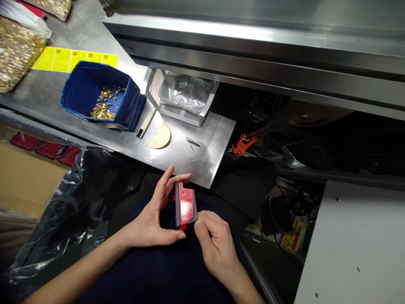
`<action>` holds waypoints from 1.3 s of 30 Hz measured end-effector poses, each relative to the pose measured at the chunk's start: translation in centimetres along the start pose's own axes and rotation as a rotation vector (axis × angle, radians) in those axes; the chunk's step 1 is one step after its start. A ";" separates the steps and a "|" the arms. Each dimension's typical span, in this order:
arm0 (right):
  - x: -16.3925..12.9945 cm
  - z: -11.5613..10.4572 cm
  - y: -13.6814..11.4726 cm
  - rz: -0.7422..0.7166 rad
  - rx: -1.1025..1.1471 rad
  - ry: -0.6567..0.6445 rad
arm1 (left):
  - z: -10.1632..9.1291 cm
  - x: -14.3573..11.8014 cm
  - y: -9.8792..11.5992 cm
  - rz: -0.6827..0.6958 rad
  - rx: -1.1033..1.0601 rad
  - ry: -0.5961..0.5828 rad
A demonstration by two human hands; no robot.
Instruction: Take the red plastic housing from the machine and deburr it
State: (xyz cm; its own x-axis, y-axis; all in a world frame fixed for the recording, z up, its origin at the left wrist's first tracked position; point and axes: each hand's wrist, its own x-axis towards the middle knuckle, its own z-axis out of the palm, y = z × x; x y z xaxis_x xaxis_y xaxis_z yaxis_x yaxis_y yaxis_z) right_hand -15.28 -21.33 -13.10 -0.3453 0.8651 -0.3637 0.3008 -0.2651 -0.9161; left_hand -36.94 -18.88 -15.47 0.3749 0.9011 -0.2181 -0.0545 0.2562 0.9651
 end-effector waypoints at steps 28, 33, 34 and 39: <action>1.7 -0.1 1.4 -0.063 -0.006 0.031 | 0.5 1.3 0.6 -0.391 -0.278 0.001; 1.9 -0.2 1.1 0.000 0.035 0.047 | 0.5 1.0 0.1 -0.349 -0.291 -0.058; 2.0 -0.2 1.0 0.001 0.036 0.045 | 0.6 1.0 0.0 -0.353 -0.308 -0.048; 2.4 -0.1 0.4 -0.011 0.027 0.022 | 1.1 1.6 0.1 -0.362 -0.399 0.066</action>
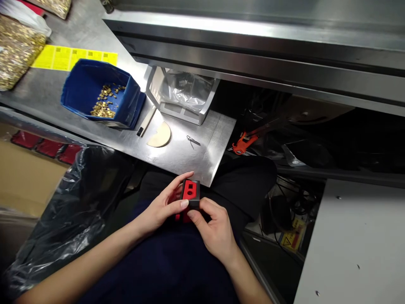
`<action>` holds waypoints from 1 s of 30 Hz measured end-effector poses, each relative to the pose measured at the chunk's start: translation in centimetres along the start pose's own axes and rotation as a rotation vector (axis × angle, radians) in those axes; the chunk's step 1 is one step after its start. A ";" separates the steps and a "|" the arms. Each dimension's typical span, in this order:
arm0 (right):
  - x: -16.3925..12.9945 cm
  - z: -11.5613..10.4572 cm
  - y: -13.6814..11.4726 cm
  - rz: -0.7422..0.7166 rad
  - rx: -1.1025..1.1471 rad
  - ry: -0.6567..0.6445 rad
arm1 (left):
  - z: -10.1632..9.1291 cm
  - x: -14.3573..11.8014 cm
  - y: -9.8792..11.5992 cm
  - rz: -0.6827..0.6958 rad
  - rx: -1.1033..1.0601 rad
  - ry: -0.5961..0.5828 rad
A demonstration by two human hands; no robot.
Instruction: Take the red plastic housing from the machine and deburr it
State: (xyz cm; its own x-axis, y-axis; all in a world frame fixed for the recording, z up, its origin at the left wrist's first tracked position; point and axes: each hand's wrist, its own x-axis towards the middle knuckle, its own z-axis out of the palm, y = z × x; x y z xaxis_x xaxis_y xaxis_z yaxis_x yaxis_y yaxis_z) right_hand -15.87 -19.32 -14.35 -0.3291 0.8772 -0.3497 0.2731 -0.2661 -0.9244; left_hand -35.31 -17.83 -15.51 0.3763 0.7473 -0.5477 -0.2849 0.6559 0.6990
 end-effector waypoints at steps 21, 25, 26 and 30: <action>1.3 0.3 2.7 0.382 0.719 0.068 | -0.2 -0.1 -0.7 0.143 0.453 0.036; 1.3 0.0 3.4 0.391 0.836 0.087 | -0.4 -0.2 -0.2 0.221 0.451 0.029; 1.2 -0.1 3.5 0.387 0.853 0.095 | -0.5 -0.2 -0.1 0.226 0.426 0.022; 0.9 -0.5 3.9 0.333 0.768 0.136 | -1.2 -0.2 -0.1 0.230 0.270 -0.025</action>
State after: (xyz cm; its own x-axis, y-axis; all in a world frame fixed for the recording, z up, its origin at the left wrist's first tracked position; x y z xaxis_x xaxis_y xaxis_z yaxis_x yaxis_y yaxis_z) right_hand -14.67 -19.41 -18.17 -0.2153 0.7319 -0.6465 -0.3695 -0.6739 -0.6398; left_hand -36.40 -17.93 -15.95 0.3515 0.8671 -0.3530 -0.1223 0.4164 0.9009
